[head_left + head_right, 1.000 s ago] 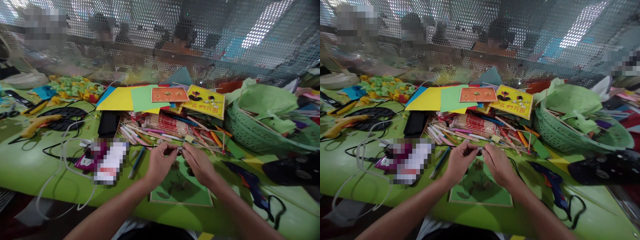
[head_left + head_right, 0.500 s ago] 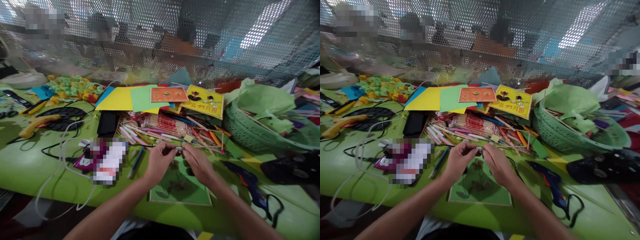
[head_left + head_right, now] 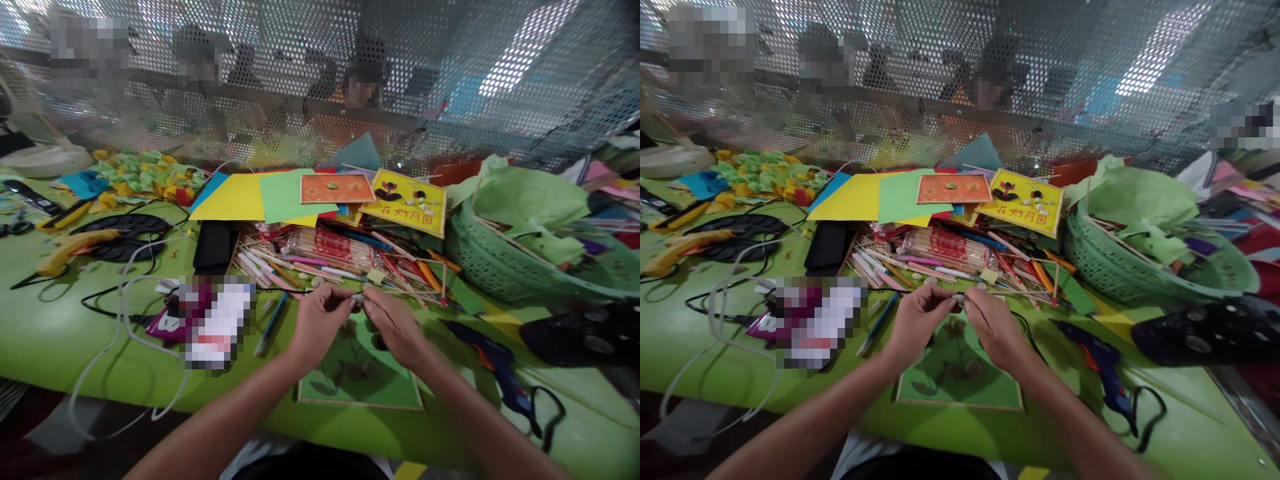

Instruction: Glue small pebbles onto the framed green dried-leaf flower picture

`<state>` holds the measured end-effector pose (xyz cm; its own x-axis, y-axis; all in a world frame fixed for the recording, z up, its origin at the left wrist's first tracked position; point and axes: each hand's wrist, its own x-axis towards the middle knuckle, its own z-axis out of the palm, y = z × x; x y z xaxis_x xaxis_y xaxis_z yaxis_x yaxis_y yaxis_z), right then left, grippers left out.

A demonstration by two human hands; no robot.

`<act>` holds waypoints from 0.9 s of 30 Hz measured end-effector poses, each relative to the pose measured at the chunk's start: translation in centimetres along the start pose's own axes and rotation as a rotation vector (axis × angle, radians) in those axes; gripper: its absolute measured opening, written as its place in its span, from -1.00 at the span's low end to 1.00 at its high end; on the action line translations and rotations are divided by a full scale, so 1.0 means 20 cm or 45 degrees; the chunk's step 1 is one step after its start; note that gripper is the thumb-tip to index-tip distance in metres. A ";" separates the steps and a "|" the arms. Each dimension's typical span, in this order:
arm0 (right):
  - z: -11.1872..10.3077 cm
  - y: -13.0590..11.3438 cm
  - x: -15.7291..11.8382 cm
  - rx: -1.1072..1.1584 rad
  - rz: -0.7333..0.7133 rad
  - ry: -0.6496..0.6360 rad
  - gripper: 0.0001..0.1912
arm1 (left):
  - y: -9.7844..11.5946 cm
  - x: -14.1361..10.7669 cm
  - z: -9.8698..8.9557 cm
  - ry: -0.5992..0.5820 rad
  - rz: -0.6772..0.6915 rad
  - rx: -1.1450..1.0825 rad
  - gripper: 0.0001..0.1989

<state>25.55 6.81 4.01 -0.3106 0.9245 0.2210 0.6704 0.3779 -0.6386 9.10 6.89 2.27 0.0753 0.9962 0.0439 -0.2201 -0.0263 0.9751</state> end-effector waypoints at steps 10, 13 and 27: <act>0.00 0.02 0.00 0.321 0.136 -0.073 -0.65 | 0.00 0.00 0.00 -0.007 0.003 -0.037 -0.85; 0.01 0.04 0.00 0.325 0.123 -0.050 -0.66 | -0.01 0.00 0.00 -0.004 0.012 0.015 -0.86; 0.00 0.01 0.00 0.104 0.046 -0.068 -0.68 | -0.01 0.02 -0.01 0.012 -0.067 -0.168 -0.84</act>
<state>25.62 6.98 3.85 -0.3243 0.9326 0.1586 0.6250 0.3371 -0.7041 9.03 7.30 2.10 0.0809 0.9967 -0.0096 -0.3418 0.0368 0.9390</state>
